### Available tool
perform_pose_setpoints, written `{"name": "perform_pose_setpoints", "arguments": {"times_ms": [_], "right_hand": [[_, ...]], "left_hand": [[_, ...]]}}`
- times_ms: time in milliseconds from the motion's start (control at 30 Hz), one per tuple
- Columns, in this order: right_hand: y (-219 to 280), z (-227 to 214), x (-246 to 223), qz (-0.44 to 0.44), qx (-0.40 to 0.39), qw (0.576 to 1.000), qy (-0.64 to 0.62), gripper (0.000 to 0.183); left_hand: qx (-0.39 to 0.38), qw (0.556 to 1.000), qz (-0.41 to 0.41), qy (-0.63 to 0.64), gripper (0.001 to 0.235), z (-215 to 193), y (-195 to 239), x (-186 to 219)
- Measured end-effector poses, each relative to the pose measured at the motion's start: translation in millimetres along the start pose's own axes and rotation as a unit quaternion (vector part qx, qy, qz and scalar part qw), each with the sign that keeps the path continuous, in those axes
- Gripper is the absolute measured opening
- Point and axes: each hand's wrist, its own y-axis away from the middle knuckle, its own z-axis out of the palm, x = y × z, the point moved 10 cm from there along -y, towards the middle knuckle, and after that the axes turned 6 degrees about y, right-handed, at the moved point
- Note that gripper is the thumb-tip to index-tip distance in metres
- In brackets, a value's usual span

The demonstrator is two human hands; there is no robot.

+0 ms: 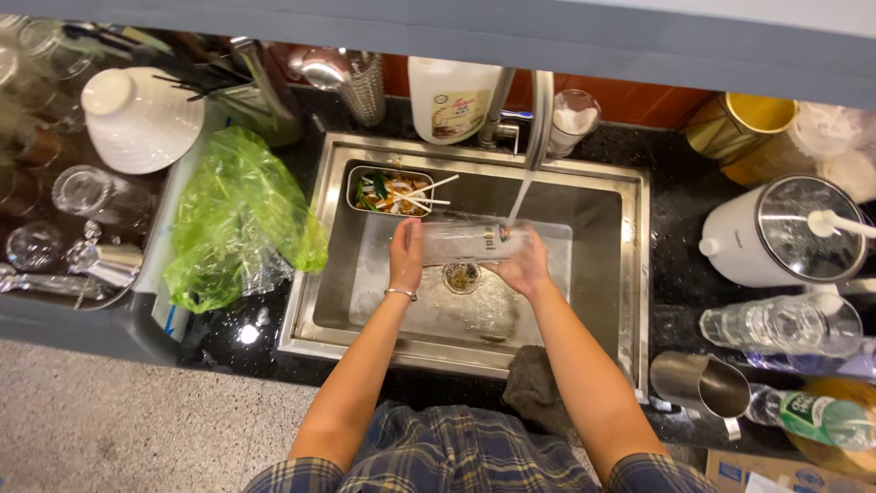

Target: The person washes several clear drinking glasses in a kitchen sink using running water and a sponge. They rinse each glass, scrub the interior and exterior, and place the cleaned glasses on a nearby shelf.

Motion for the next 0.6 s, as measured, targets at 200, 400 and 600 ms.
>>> {"name": "perform_pose_setpoints", "arguments": {"times_ms": [200,400,600], "right_hand": [[-48,5,25,0.087,-0.045,0.992,0.084,0.054],[-72,4,44,0.134,-0.029,0.965,0.224,0.05],[-59,-28,55,0.087,0.054,0.986,0.131,0.047]], "left_hand": [[-0.025,0.967,0.162,-0.196,0.043,-10,18,105],[-0.061,0.933,0.225,-0.276,0.046,13,31,164],[-0.149,0.914,0.219,-0.308,0.053,68,10,159]]}}
